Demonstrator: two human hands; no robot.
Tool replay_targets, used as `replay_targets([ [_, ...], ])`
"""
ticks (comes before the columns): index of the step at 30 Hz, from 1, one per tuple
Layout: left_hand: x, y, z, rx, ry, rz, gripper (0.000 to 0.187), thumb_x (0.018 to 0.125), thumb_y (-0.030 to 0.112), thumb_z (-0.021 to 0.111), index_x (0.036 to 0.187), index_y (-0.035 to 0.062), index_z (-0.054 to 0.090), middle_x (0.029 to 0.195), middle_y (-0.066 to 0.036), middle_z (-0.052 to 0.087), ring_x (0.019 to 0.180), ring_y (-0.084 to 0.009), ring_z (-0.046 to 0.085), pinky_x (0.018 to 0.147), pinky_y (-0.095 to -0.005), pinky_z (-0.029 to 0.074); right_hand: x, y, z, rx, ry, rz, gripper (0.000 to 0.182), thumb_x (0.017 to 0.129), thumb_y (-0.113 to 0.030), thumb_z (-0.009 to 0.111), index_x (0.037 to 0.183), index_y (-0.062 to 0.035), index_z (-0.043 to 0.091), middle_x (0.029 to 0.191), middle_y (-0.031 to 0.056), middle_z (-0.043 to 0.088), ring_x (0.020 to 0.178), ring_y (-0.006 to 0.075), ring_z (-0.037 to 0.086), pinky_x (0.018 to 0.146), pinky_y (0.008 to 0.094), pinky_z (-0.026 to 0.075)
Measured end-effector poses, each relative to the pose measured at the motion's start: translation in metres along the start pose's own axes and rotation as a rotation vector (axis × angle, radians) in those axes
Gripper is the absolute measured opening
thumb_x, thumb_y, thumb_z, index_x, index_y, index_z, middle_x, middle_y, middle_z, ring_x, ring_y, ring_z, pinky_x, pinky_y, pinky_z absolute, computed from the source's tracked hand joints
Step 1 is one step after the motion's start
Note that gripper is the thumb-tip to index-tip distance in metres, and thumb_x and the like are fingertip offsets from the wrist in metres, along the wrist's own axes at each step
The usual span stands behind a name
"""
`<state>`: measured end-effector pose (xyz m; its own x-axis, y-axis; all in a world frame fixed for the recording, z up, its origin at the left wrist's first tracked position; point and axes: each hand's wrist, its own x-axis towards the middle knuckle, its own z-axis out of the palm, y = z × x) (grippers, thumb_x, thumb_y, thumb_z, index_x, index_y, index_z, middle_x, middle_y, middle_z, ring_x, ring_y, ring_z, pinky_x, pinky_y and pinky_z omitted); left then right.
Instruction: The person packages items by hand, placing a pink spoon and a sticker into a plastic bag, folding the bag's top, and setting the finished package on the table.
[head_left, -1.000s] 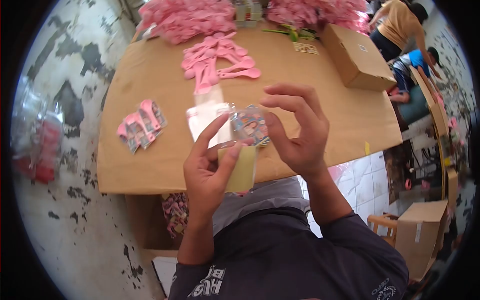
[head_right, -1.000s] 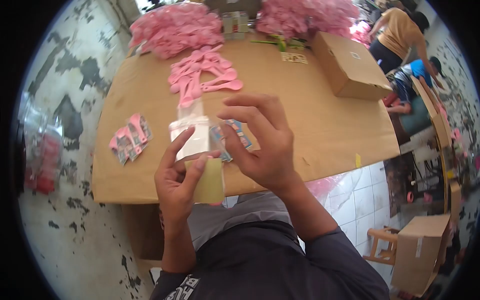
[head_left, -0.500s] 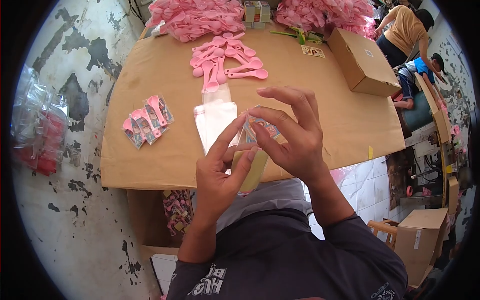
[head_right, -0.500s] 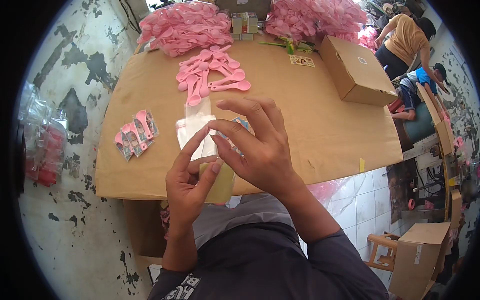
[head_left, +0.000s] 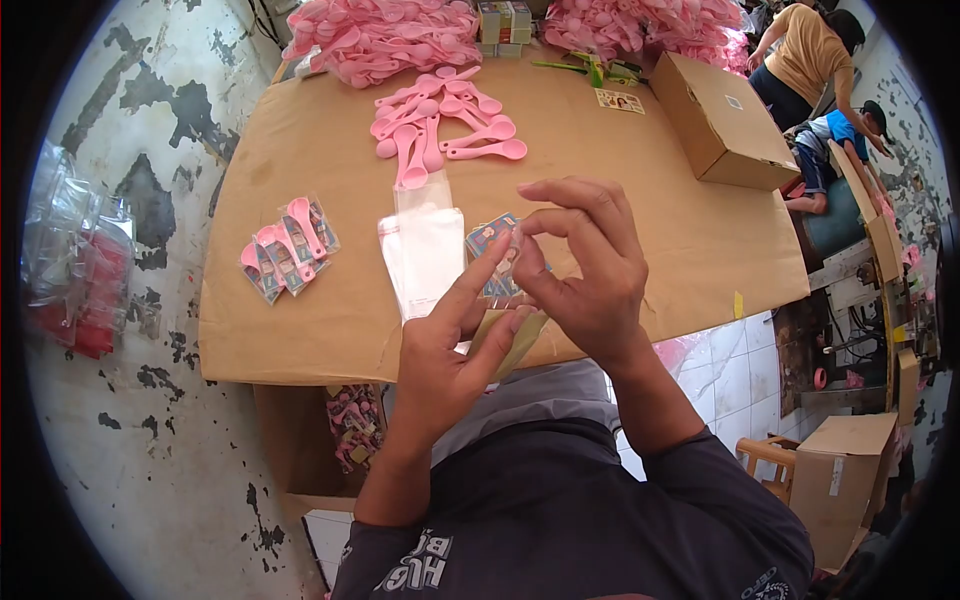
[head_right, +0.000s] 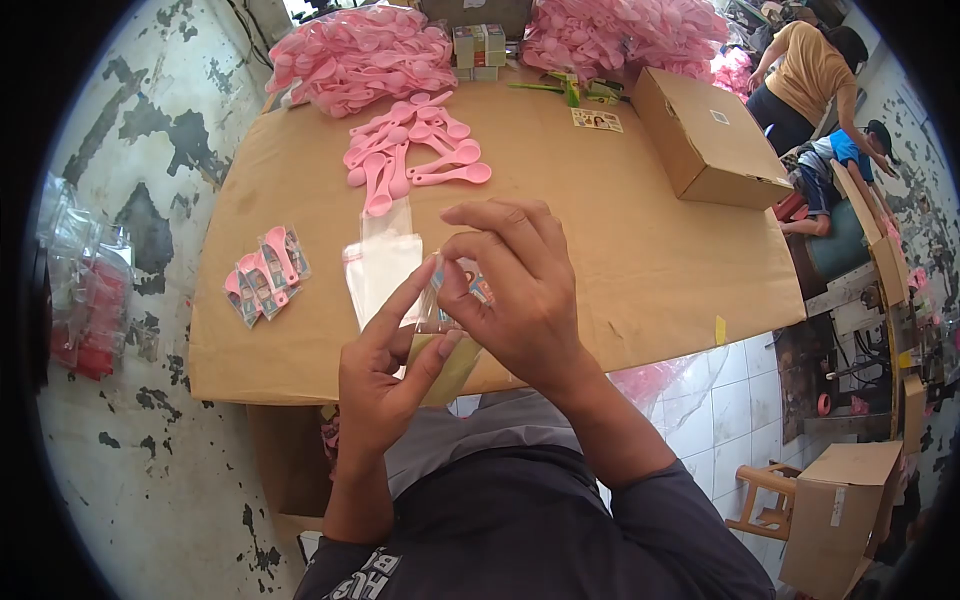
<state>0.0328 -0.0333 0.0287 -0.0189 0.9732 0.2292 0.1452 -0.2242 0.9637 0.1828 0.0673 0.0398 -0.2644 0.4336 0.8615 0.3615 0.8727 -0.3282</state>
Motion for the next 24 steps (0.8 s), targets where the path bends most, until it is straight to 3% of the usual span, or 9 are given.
replay_targets([
  [5, -0.001, -0.006, 0.000, -0.126, 0.039, -0.005, 0.053, 0.100, 0.005, 0.062, 0.149, -0.0035, 0.043, 0.104, -0.019, 0.076, 0.092, -0.0131, 0.072, 0.077, -0.0245, 0.056, 0.007, 0.010, -0.010, 0.074, 0.109, 0.138, 0.017, 0.080, 0.007, 0.067, 0.093, -0.0029, 0.063, 0.110, 0.0145, 0.069, 0.092, 0.0244, 0.066, 0.080, 0.0345, 0.052],
  [7, -0.003, -0.002, -0.003, -0.236, 0.083, -0.084, 0.046, 0.100, 0.006, 0.062, 0.143, -0.0040, 0.047, 0.105, -0.020, 0.075, 0.092, -0.0140, 0.072, 0.077, -0.0252, 0.057, 0.011, 0.015, -0.012, 0.658, 0.404, 0.488, 0.015, 0.086, 0.009, 0.061, 0.096, -0.0014, 0.058, 0.102, 0.0148, 0.068, 0.085, 0.0162, 0.065, 0.076, 0.0286, 0.052],
  [8, -0.003, 0.000, -0.005, -0.346, 0.122, -0.159, 0.039, 0.100, 0.007, 0.062, 0.137, -0.0044, 0.052, 0.107, -0.021, 0.075, 0.093, -0.0149, 0.072, 0.077, -0.0260, 0.059, 0.009, 0.018, -0.013, 0.664, 0.398, 0.487, 0.015, 0.086, 0.009, 0.061, 0.096, -0.0014, 0.058, 0.102, 0.0148, 0.068, 0.085, 0.0162, 0.065, 0.076, 0.0286, 0.052],
  [9, -0.003, -0.001, -0.007, -0.344, 0.131, -0.158, 0.039, 0.100, 0.007, 0.062, 0.137, -0.0044, 0.052, 0.107, -0.021, 0.075, 0.093, -0.0149, 0.072, 0.077, -0.0260, 0.059, 0.005, 0.023, -0.012, 0.731, 0.392, 0.479, 0.011, 0.090, 0.007, 0.058, 0.096, -0.0007, 0.056, 0.097, 0.0126, 0.066, 0.083, 0.0137, 0.063, 0.074, 0.0262, 0.051],
  [11, -0.001, -0.003, -0.010, -0.431, 0.186, -0.134, 0.025, 0.100, 0.008, 0.063, 0.122, -0.0037, 0.059, 0.110, -0.020, 0.074, 0.093, -0.0157, 0.072, 0.074, -0.0262, 0.060, 0.000, 0.026, -0.014, 0.807, 0.379, 0.466, 0.007, 0.093, 0.006, 0.055, 0.097, 0.0001, 0.054, 0.092, 0.0105, 0.065, 0.081, 0.0112, 0.061, 0.072, 0.0239, 0.050],
  [13, 0.000, 0.000, -0.011, -0.461, 0.217, -0.108, 0.021, 0.100, 0.007, 0.064, 0.118, -0.0035, 0.061, 0.111, -0.020, 0.074, 0.096, -0.0156, 0.072, 0.077, -0.0272, 0.059, -0.011, 0.019, -0.021, 0.989, 0.029, 0.733, 0.003, 0.096, 0.001, 0.054, 0.096, 0.0001, 0.056, 0.088, 0.0070, 0.061, 0.078, 0.0094, 0.059, 0.067, 0.0211, 0.047],
  [14, 0.001, 0.001, -0.011, -0.492, 0.238, -0.086, 0.017, 0.099, 0.007, 0.064, 0.113, -0.0033, 0.062, 0.113, -0.019, 0.073, 0.099, -0.0155, 0.071, 0.080, -0.0281, 0.059, -0.021, 0.022, -0.020, 1.040, -0.119, 0.718, 0.006, 0.098, -0.003, 0.055, 0.099, 0.0001, 0.060, 0.091, 0.0046, 0.061, 0.078, 0.0053, 0.057, 0.062, 0.0191, 0.043],
  [17, 0.005, -0.013, -0.011, -0.410, 0.258, 0.082, 0.017, 0.100, 0.005, 0.063, 0.113, -0.0055, 0.064, 0.119, -0.018, 0.070, 0.104, -0.0153, 0.068, 0.078, -0.0278, 0.061, -0.017, -0.002, -0.003, 0.863, -0.288, 0.630, 0.009, 0.098, -0.007, 0.060, 0.104, -0.0004, 0.064, 0.091, 0.0012, 0.063, 0.077, 0.0020, 0.056, 0.059, 0.0182, 0.040],
  [24, 0.002, -0.010, -0.018, -0.385, 0.247, 0.000, 0.019, 0.099, 0.006, 0.065, 0.114, -0.0059, 0.066, 0.114, -0.016, 0.071, 0.101, -0.0146, 0.068, 0.085, -0.0285, 0.059, -0.019, -0.006, 0.000, 0.876, -0.356, 0.756, 0.014, 0.097, -0.011, 0.070, 0.105, -0.0002, 0.069, 0.090, -0.0004, 0.066, 0.075, 0.0017, 0.056, 0.061, 0.0189, 0.042],
])
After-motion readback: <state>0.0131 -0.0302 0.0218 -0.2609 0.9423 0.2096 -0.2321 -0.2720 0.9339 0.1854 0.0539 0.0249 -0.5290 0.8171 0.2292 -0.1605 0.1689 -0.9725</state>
